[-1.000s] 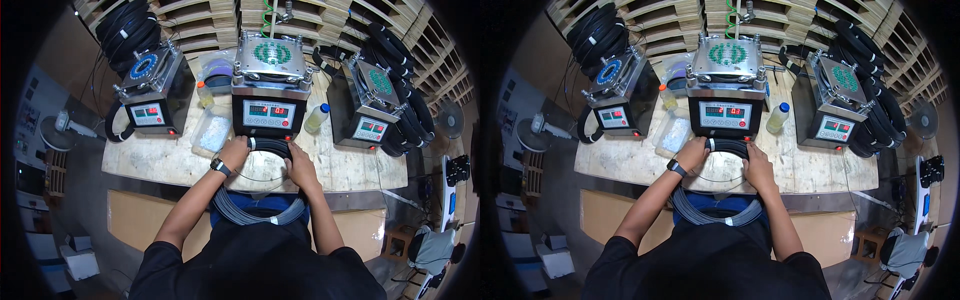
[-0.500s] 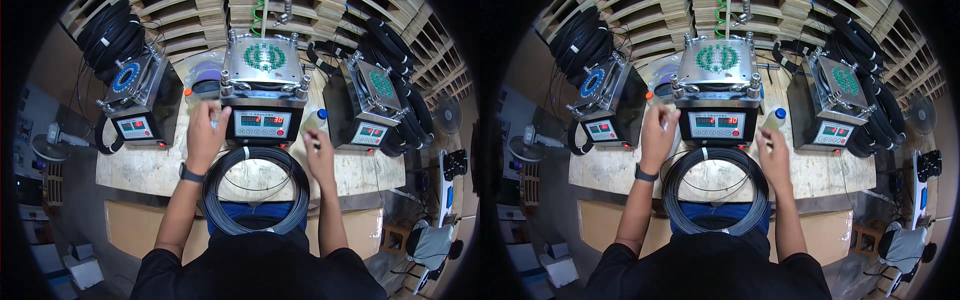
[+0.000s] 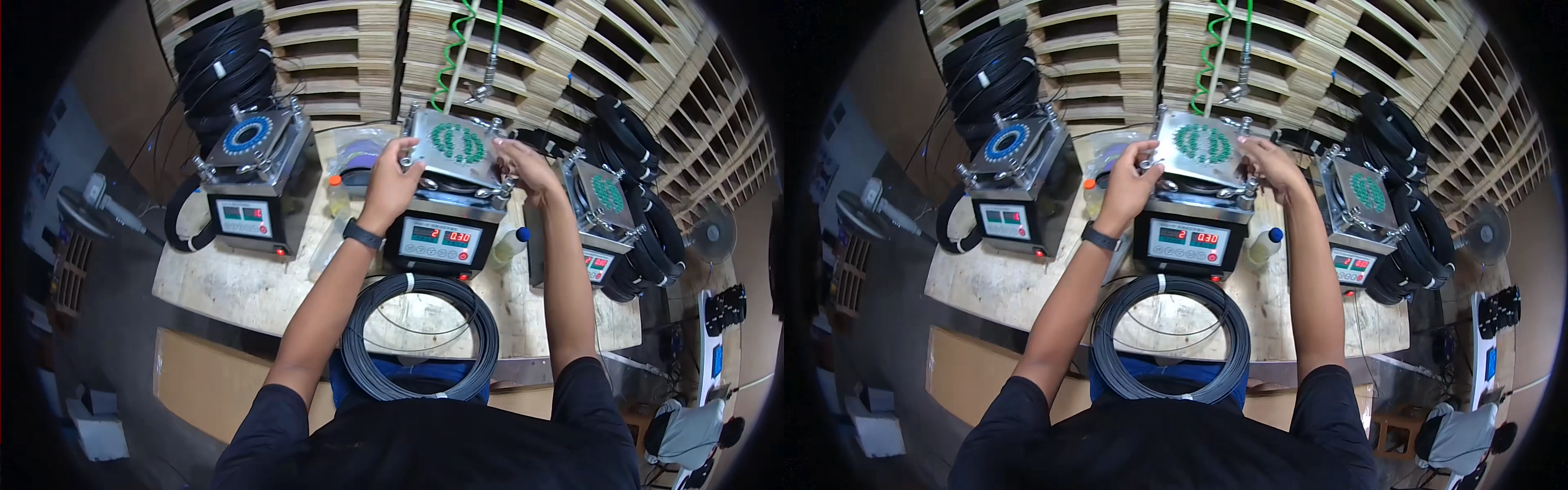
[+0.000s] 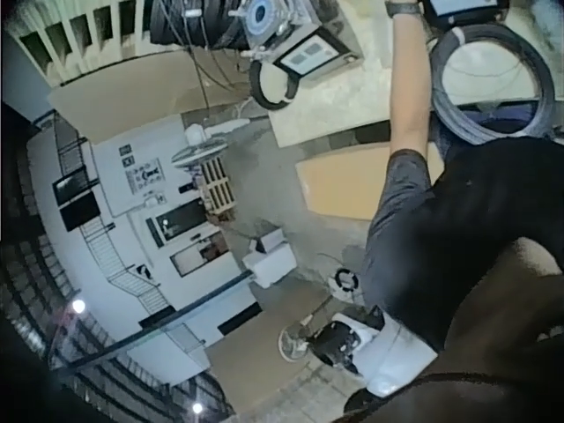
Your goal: Assembling and testing fiber optic or electrical cables using specialized machinery in a factory setting.
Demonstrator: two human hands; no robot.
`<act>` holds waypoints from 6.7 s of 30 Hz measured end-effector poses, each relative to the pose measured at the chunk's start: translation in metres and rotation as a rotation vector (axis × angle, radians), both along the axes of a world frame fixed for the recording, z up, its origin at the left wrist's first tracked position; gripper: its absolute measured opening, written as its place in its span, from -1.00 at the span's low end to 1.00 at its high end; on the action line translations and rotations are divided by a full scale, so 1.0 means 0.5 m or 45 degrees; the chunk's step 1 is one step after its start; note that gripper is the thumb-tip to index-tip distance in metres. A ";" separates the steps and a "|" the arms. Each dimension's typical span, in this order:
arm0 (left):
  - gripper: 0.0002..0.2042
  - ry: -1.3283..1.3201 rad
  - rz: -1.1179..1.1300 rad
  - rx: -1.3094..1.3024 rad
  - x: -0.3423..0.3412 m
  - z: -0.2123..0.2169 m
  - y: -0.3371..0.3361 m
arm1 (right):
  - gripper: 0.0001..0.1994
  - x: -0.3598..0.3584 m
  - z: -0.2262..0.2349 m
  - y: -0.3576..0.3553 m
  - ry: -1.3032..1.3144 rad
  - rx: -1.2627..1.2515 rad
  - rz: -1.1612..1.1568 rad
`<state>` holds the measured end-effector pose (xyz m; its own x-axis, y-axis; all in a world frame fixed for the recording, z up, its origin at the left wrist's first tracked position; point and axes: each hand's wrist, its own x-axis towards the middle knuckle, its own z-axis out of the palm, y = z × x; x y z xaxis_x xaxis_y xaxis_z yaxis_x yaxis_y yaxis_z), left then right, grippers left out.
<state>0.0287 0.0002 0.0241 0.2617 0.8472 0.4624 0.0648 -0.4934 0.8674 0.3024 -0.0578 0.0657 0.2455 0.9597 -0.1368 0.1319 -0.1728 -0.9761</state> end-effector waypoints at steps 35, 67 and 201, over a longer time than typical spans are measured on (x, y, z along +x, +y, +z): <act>-0.19 -0.006 0.258 0.296 0.021 -0.125 0.048 | -0.79 -0.130 0.102 0.153 0.098 0.342 -0.167; -0.56 -0.187 0.100 0.127 0.024 -0.113 0.030 | -0.31 0.107 0.065 0.390 -0.734 0.597 -0.473; -0.34 -0.210 -0.098 0.099 0.005 -0.093 0.055 | -0.71 -0.014 0.072 -0.013 -0.111 0.187 0.311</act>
